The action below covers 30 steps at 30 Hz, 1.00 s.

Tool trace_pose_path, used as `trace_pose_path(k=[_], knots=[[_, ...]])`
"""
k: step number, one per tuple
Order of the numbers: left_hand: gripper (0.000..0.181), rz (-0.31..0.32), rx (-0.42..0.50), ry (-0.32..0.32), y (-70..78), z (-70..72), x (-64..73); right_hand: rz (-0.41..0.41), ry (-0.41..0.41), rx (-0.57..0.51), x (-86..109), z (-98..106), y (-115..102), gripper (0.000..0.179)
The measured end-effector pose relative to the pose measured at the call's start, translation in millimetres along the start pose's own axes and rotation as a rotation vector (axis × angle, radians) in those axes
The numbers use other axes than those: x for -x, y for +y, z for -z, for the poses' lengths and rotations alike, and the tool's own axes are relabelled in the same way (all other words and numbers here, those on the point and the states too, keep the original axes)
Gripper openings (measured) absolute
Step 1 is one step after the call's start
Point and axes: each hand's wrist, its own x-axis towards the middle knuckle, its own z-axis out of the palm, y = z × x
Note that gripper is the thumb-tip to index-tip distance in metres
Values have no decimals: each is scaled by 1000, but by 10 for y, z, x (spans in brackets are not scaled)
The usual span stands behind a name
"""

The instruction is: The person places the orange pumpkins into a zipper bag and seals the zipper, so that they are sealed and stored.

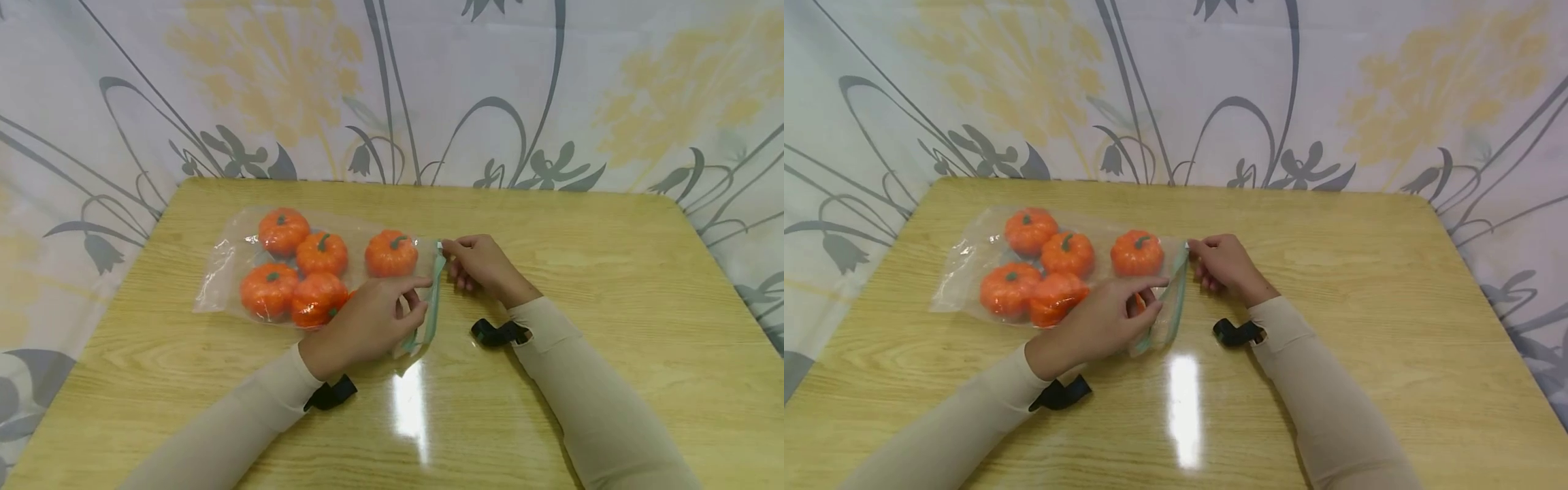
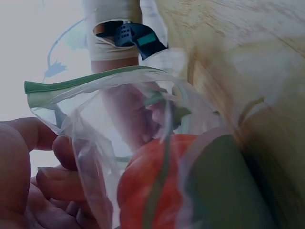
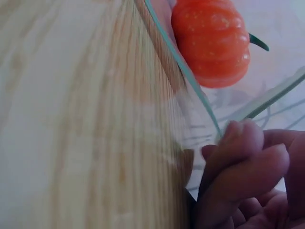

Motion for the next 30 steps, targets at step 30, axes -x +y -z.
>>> trace_pose_path(k=[30], knots=[[20,16,-303,-39,194,150,-1,57,43,-93,-19,-110,-3,29]])
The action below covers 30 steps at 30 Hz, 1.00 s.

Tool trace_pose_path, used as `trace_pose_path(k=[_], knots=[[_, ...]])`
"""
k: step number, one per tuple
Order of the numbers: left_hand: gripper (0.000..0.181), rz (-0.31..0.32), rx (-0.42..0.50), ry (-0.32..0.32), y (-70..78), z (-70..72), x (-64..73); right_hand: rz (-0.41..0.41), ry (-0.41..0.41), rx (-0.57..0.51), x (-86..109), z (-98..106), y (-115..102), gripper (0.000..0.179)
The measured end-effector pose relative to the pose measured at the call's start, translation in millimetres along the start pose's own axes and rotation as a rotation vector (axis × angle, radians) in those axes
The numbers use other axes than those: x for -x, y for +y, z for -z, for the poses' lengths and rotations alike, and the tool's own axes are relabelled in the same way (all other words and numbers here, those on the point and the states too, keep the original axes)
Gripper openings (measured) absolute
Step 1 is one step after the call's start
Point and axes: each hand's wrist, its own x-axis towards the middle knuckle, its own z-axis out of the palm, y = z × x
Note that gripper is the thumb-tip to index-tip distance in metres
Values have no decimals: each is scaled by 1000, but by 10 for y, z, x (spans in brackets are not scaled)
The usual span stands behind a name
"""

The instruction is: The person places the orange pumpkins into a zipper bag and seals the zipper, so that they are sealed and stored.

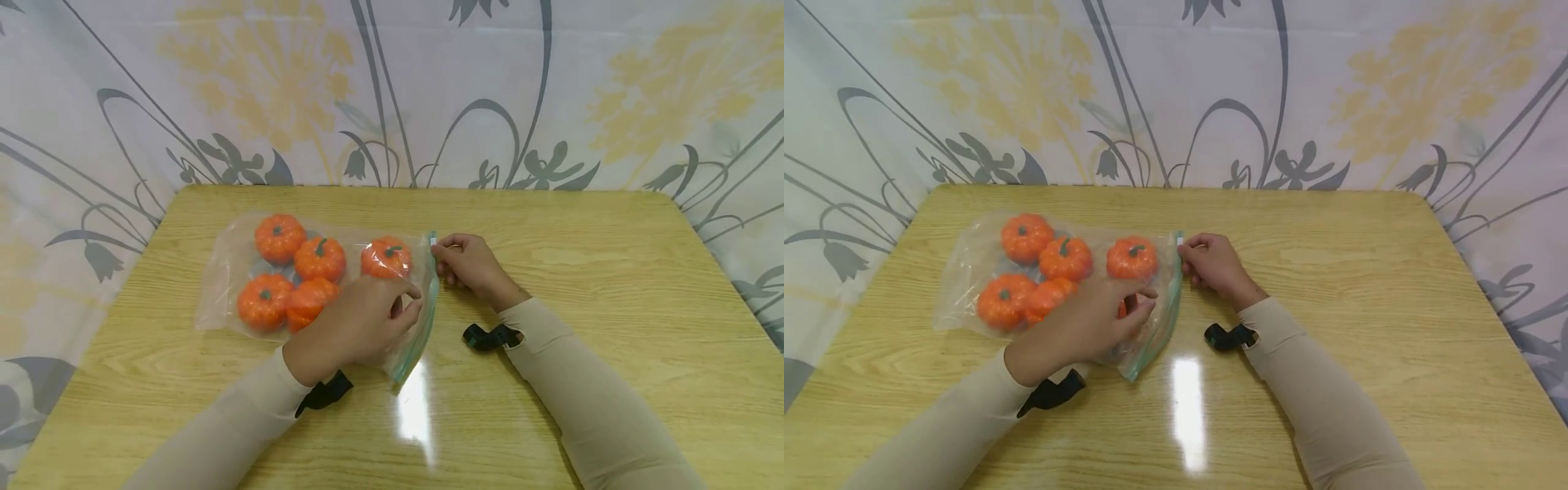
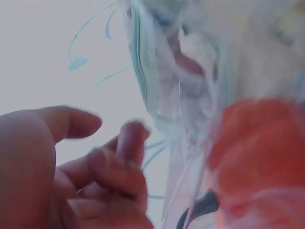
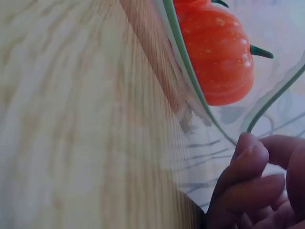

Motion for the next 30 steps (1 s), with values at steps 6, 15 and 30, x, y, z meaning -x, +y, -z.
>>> trace_pose_path(k=[6,15,30], knots=[[25,-6,-23,198,-51,25,-223,114,22,37,43,-26,6,29],[28,-34,-61,370,-191,7,-461,310,38,64,154,-82,-76,21],[38,40,25,238,-341,-43,-532,527,55,134,282,-144,-178,15]])
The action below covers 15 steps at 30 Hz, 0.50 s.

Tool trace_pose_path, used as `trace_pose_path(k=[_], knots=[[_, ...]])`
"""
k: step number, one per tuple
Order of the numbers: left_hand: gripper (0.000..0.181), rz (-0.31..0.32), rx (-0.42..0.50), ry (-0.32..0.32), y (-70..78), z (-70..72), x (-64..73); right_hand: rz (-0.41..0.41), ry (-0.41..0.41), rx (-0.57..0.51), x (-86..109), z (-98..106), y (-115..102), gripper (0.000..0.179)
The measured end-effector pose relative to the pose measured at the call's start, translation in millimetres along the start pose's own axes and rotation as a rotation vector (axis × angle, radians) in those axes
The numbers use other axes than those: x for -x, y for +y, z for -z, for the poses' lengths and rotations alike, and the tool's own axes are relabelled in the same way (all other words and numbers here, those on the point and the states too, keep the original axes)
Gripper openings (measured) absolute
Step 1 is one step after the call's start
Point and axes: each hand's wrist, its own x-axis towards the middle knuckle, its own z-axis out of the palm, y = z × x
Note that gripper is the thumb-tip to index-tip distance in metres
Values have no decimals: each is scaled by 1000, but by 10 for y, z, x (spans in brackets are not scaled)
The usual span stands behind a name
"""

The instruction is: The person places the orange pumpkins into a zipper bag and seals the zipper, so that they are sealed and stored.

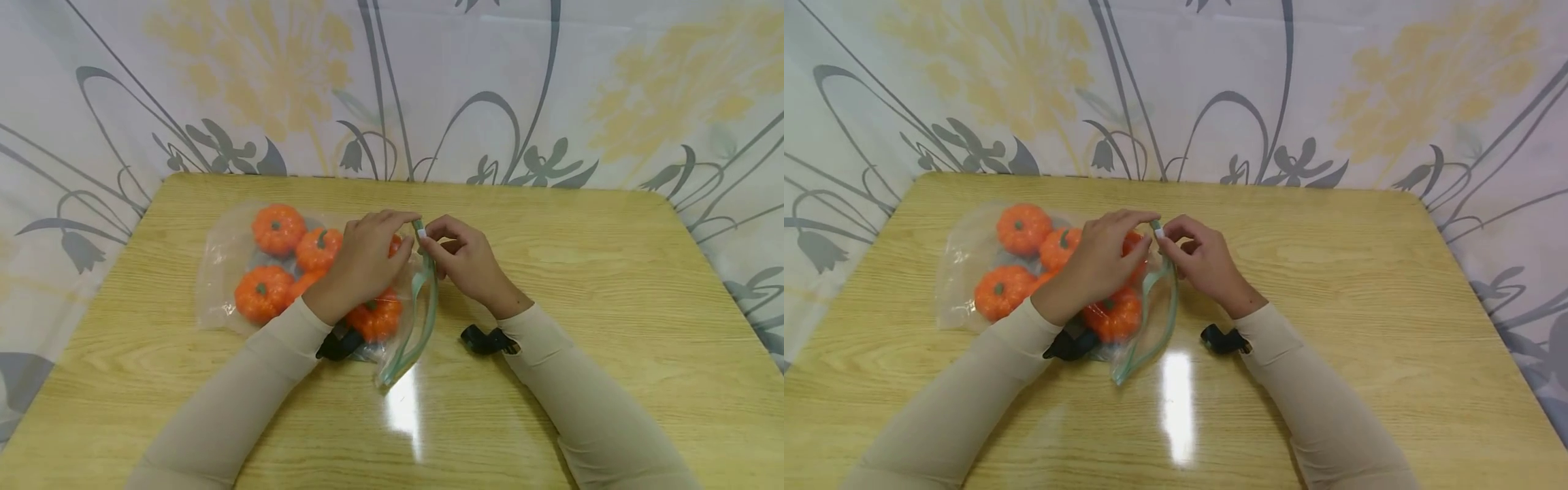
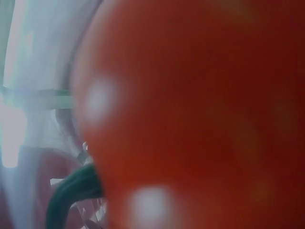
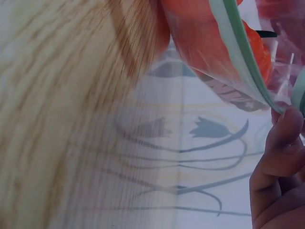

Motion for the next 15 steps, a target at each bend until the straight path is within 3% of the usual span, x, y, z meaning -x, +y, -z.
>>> trace_pose_path(k=[9,15], knots=[[19,18,79,55,9,22,-23,18,-70,18,-7,-2,-60,17],[16,34,77,45,19,16,-8,13,-111,73,4,-25,-53,24]])
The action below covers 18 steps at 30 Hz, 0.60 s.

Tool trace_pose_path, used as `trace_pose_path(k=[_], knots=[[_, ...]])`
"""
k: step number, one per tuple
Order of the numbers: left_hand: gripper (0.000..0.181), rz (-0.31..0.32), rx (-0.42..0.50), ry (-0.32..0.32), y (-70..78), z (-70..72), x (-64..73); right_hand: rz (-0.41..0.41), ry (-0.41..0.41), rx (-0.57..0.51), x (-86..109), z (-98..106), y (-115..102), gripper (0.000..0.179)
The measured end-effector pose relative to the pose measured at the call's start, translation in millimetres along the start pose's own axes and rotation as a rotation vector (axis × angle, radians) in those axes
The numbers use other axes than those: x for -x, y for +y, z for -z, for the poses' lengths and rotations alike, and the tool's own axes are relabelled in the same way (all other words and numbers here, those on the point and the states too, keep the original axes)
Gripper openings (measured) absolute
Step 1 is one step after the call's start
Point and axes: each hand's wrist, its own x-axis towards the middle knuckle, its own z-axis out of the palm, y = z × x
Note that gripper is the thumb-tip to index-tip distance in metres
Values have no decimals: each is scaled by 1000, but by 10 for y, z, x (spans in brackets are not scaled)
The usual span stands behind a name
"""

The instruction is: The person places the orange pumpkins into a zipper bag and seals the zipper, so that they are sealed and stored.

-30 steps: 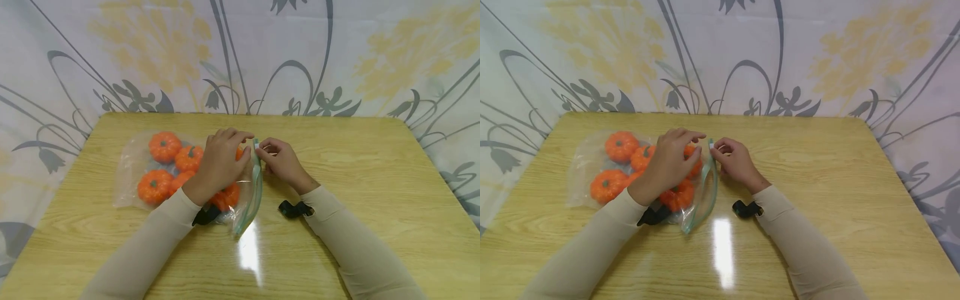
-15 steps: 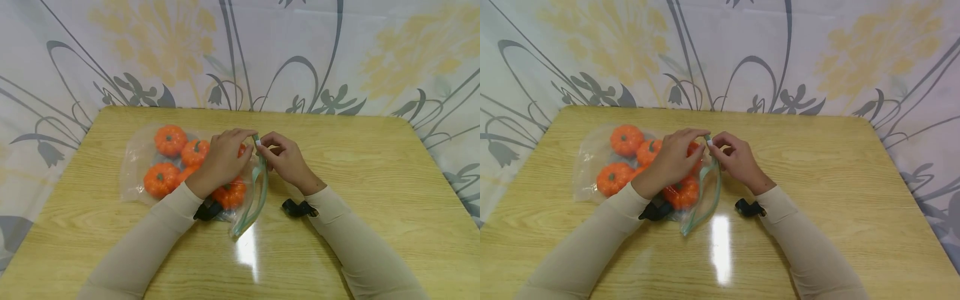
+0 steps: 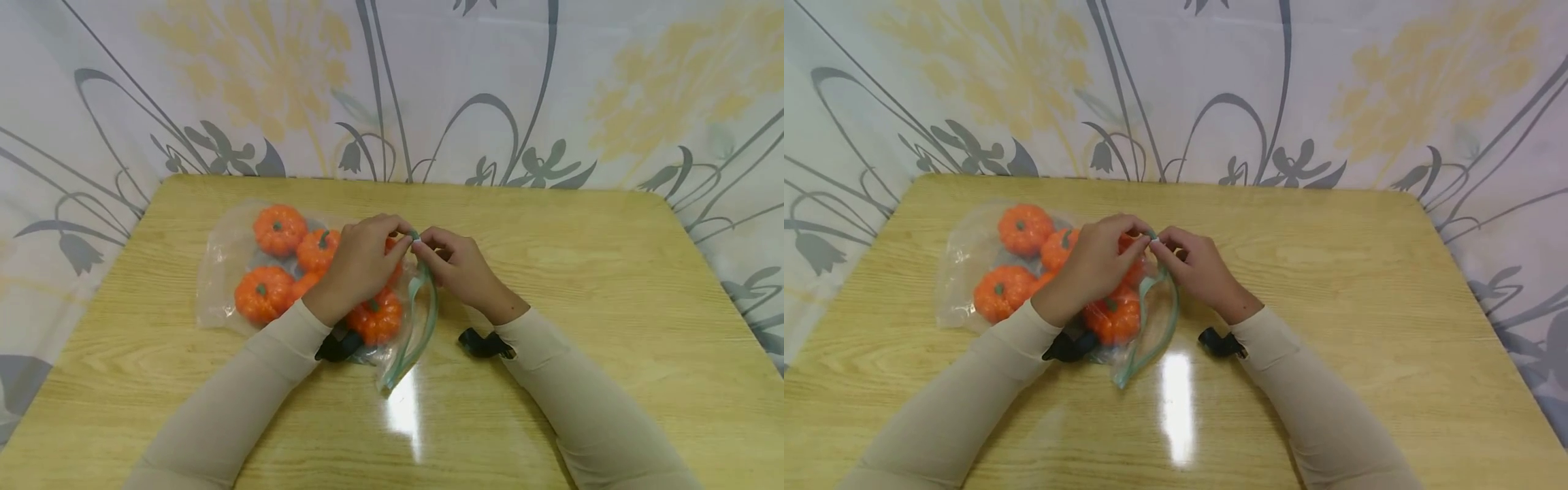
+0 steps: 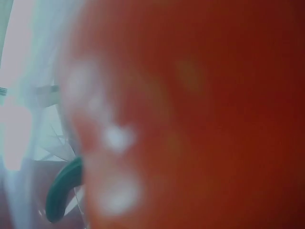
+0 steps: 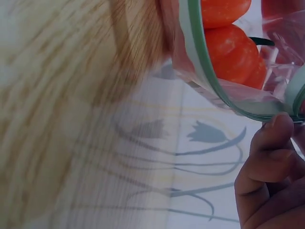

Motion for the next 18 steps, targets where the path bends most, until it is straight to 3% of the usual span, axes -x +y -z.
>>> trace_pose_path(k=[5,12,18], knots=[[15,11,-14,17,-9,7,2,28,1,33,1,-22,-6,23],[15,34,-26,107,-21,48,10,8,-57,25,43,-61,-25,23],[17,15,-39,158,-34,68,-1,10,-82,32,52,-54,-66,24]])
